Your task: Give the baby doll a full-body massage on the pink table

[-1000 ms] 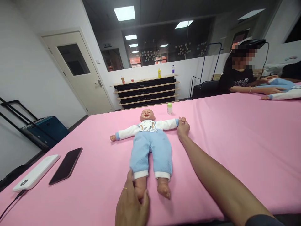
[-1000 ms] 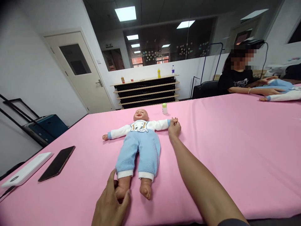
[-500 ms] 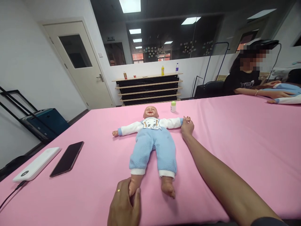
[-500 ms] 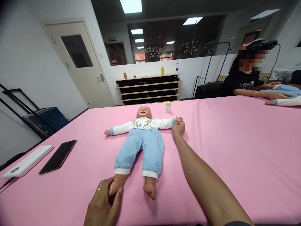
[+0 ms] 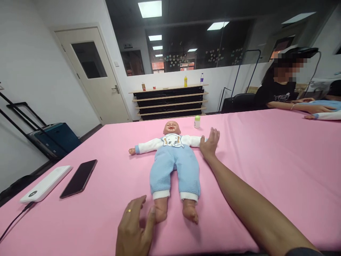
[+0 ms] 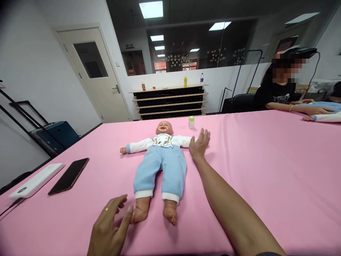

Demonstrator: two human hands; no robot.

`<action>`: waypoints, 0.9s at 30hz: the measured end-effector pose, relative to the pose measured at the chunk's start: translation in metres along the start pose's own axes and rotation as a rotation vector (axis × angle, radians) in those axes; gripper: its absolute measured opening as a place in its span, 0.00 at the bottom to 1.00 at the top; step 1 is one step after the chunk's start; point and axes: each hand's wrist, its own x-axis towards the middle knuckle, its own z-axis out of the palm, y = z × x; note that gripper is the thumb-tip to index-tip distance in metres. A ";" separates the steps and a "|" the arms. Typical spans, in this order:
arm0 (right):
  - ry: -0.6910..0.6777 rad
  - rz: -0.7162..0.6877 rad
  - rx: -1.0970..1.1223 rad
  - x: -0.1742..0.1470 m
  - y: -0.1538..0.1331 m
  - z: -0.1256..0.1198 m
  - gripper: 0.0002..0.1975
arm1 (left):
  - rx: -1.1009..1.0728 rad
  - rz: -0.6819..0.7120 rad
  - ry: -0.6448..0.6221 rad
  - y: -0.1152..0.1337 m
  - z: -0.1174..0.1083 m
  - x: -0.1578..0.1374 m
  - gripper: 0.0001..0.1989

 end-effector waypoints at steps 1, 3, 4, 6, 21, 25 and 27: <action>-0.058 -0.116 0.000 -0.002 -0.007 -0.001 0.31 | 0.011 0.009 0.015 0.000 -0.003 0.008 0.17; -0.228 -0.316 0.022 -0.008 -0.021 0.000 0.29 | 0.028 0.057 -0.007 0.003 -0.008 0.030 0.21; -0.322 -0.390 0.035 -0.010 -0.026 0.001 0.27 | 0.028 0.090 -0.043 0.006 -0.008 0.044 0.23; -0.492 -0.475 0.057 -0.014 -0.030 0.004 0.25 | 0.004 0.153 -0.126 0.010 -0.002 0.078 0.26; -0.734 -0.344 -0.124 -0.017 -0.017 0.006 0.25 | -0.035 0.033 -0.572 -0.049 0.154 0.227 0.32; -0.605 -0.212 -0.255 -0.016 -0.015 0.005 0.24 | 0.122 -0.009 -0.496 -0.086 0.144 0.216 0.30; -0.526 -0.086 -0.321 -0.015 -0.012 0.003 0.23 | 0.213 -0.011 -0.434 -0.099 0.139 0.210 0.28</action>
